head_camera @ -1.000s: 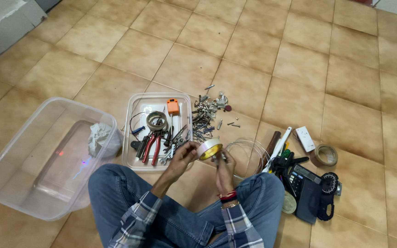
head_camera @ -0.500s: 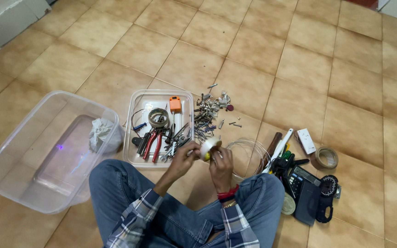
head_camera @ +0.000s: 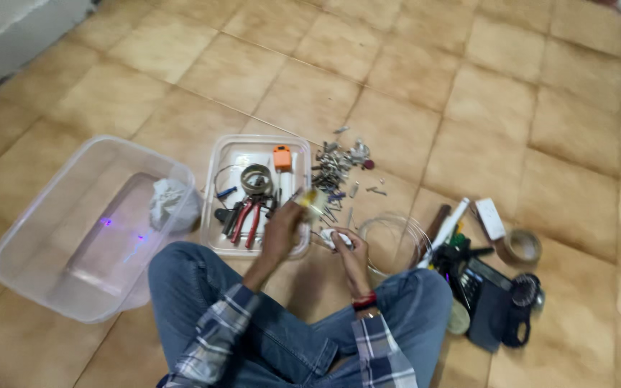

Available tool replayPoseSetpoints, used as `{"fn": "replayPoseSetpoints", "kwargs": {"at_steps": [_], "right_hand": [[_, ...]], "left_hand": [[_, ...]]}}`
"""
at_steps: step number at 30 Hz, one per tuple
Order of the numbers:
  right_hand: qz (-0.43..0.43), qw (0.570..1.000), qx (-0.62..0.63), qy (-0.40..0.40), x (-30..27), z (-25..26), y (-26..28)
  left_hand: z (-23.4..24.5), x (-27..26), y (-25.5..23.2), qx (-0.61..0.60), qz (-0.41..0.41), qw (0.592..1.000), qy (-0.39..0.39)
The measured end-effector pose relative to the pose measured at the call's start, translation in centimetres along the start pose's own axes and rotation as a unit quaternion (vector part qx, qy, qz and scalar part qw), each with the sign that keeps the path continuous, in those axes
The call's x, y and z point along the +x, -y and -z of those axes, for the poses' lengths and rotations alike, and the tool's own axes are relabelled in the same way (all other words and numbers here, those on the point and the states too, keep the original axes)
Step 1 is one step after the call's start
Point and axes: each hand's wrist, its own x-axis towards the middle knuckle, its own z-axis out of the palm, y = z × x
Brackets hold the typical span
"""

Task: The person applies adhesive tape to a small electronic component and a piece of cardboard while sitting on the floor surrounded by tools and hardware.

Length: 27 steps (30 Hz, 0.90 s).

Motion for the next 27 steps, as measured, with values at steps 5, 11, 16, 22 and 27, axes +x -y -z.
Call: {"fn": "replayPoseSetpoints", "kwargs": {"at_steps": [5, 11, 16, 22, 27], "right_hand": [[-0.042, 0.997, 0.016, -0.055, -0.3, -0.4, 0.4], [-0.019, 0.998, 0.038, -0.05, -0.5, -0.8, 1.3], [-0.015, 0.997, 0.035, -0.067, -0.8, -0.6, 2.1], [-0.034, 0.993, 0.054, -0.095, -0.8, -1.0, 3.4], [0.026, 0.988, 0.032, -0.146, -0.9, -0.9, 4.2]], "left_hand": [[3.3, 5.7, 4.9, 0.231, 0.118, 0.963, 0.068], [3.8, 6.8, 8.8, 0.312, 0.018, 0.95, 0.008], [1.7, 6.0, 10.5, 0.359, 0.063, 0.93, 0.051], [-1.1, 5.5, 6.4, 0.318, -0.087, 0.944, 0.008], [-6.1, 0.8, 0.3, 0.07, -0.109, 0.98, 0.153]]}}
